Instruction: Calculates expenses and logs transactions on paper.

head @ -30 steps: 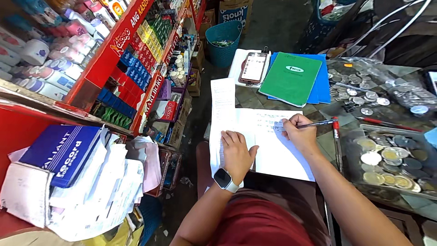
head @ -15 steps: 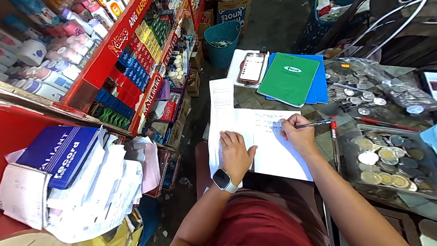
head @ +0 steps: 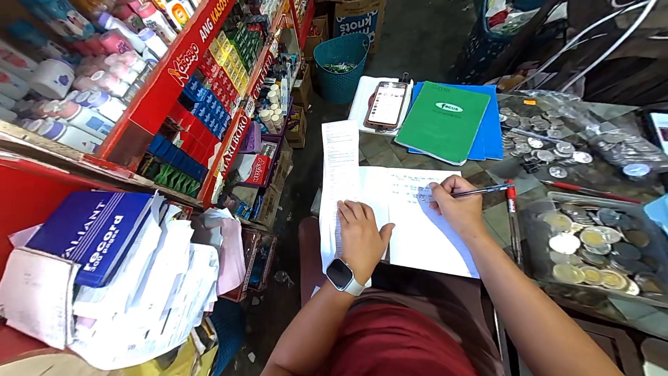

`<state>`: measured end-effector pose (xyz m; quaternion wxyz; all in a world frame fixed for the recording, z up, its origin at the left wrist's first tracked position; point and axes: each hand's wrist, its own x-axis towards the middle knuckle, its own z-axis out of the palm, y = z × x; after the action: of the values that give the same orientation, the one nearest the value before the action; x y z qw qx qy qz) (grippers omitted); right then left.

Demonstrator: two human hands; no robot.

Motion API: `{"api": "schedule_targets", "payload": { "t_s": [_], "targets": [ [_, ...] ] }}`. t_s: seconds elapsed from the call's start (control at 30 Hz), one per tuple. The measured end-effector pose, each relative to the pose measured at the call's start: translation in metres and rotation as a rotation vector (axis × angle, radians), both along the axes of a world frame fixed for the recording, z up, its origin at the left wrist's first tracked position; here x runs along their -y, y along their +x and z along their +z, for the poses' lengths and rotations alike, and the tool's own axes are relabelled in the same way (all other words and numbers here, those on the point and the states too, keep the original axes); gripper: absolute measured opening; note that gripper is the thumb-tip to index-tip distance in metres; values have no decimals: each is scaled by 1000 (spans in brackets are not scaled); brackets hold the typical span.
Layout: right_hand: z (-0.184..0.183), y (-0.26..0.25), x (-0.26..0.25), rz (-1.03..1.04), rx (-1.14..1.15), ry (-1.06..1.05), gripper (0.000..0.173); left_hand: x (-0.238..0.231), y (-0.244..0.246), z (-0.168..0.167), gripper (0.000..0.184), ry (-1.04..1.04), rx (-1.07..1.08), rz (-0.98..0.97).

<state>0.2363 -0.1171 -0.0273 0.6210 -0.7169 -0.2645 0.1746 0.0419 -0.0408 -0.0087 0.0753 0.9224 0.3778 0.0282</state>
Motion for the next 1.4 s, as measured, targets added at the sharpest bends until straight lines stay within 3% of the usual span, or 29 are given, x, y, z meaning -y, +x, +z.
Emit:
{"api": "schedule_targets", "payload": {
  "t_s": [0.47,0.63,1.4],
  "targets": [
    [1,-1,-1,8,-7,9,28,0,0,0,82,26,-7,-5],
    [9,-8,0,20,-20,17,18,-1,-3,-5,81,26,57,-3],
    [4,-13,-3,7,43,3,30,-6,-8,-7,84,93,49,-22]
  ]
}}
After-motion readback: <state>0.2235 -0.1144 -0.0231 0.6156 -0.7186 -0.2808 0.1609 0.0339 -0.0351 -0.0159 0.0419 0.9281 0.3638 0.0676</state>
